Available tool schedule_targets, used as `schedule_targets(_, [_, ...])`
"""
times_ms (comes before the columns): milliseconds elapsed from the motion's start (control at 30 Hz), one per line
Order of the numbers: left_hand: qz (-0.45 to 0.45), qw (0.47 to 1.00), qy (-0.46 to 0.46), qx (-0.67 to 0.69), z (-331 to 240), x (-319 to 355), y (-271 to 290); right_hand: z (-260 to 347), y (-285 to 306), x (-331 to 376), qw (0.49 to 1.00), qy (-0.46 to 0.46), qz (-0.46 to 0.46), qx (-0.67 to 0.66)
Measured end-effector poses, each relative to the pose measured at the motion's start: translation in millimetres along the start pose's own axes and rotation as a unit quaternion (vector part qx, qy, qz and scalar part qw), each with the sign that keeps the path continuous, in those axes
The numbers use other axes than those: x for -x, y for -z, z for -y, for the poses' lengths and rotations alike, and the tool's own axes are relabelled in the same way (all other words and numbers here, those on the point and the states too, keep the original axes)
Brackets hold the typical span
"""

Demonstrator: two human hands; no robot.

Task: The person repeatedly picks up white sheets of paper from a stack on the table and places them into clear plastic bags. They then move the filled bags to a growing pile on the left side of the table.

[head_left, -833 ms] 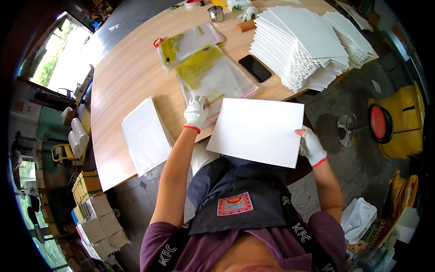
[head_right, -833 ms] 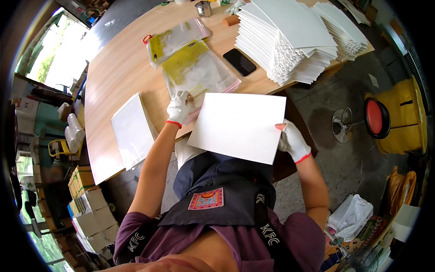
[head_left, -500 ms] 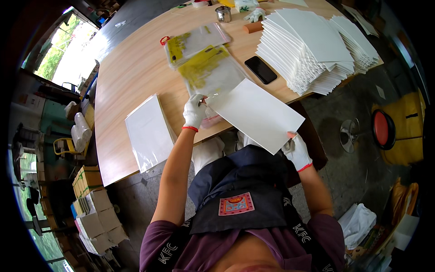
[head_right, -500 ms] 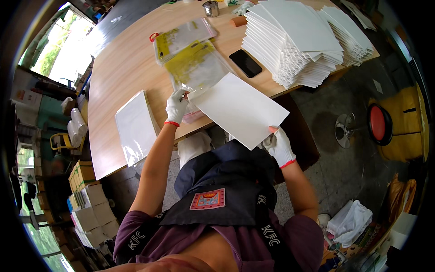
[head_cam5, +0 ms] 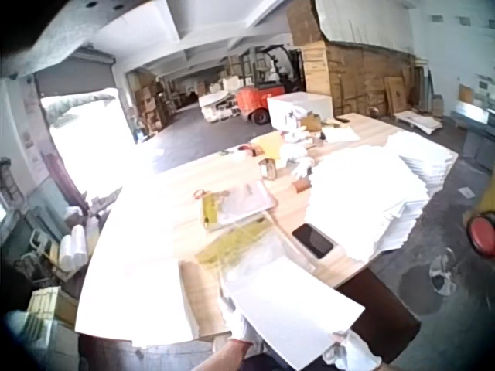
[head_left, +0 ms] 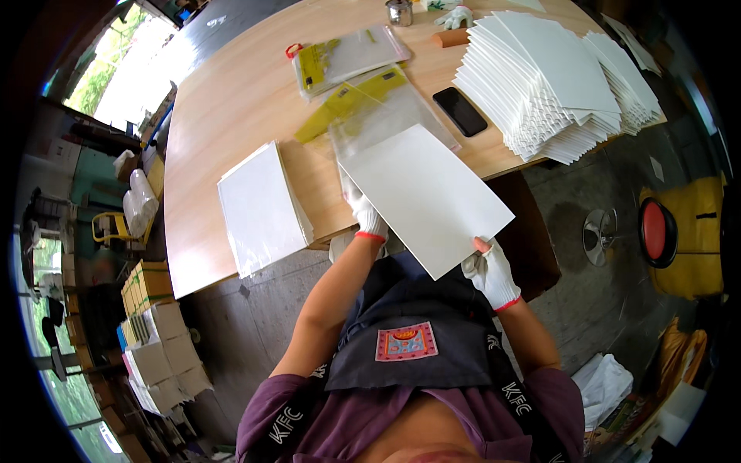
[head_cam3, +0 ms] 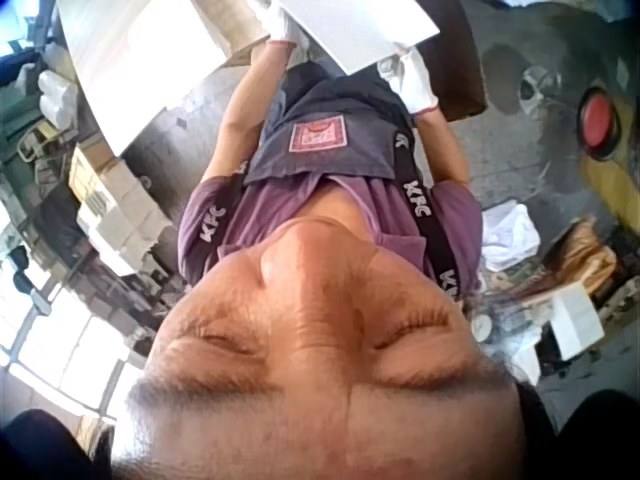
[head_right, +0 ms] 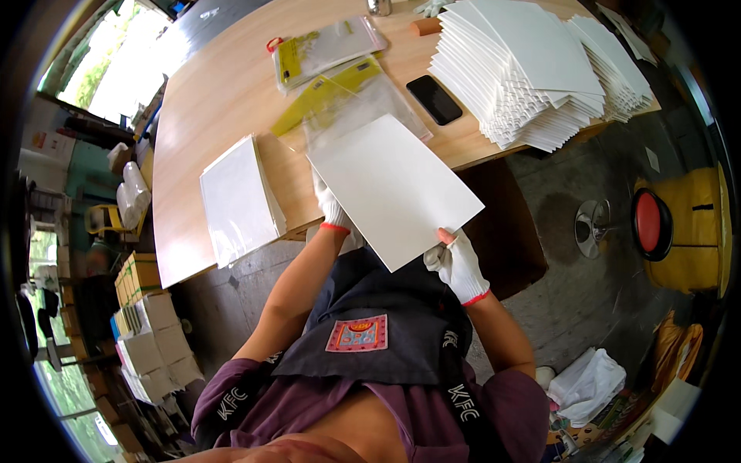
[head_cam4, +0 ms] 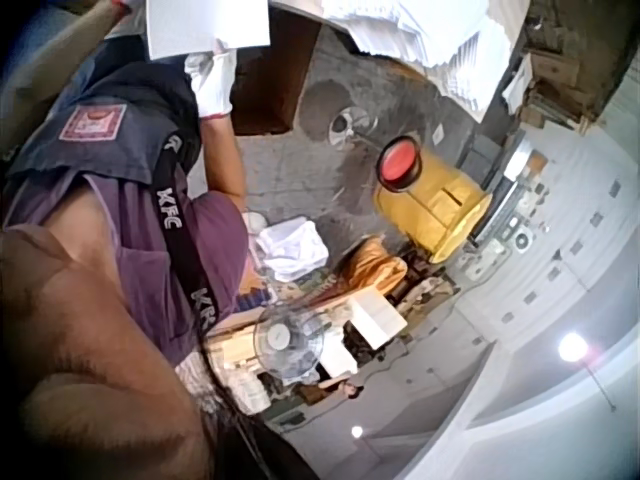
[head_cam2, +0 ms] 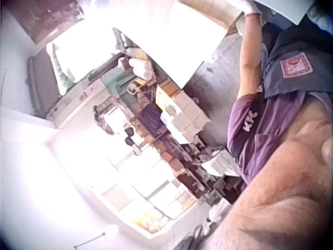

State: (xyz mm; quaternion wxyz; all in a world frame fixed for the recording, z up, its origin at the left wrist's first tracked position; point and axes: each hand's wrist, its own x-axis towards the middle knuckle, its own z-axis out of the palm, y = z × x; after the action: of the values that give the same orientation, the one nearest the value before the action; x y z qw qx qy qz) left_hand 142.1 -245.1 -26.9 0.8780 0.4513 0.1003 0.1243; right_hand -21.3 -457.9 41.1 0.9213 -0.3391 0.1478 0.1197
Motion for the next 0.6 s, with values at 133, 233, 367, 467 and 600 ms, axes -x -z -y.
schedule_targets(133, [0.128, 0.970, 0.190, 0.080, 19.9, -3.1, -2.4, 8.3, -13.3, 7.0, 0.997, -0.008, 0.064, 0.049])
schedule_targets(233, [0.161, 0.966, 0.198, 0.043, 33.7, 17.3, 10.9, 7.9, -25.2, 11.1, 0.997, -0.025, 0.015, 0.076])
schedule_targets(367, [0.279, 0.932, -0.017, -0.230, 53.3, 76.2, 59.0, -19.2, -19.4, 0.0, 0.993, -0.059, -0.028, 0.099])
schedule_targets(467, [0.099, 0.983, 0.137, -0.070, 61.7, 109.5, 63.6, -56.6, -14.9, -42.2, 0.989, -0.099, -0.109, 0.016])
schedule_targets(600, [0.015, 0.966, 0.257, -0.018, 48.5, 105.0, 67.7, -77.4, -28.2, -82.1, 0.976, -0.071, -0.056, -0.197])
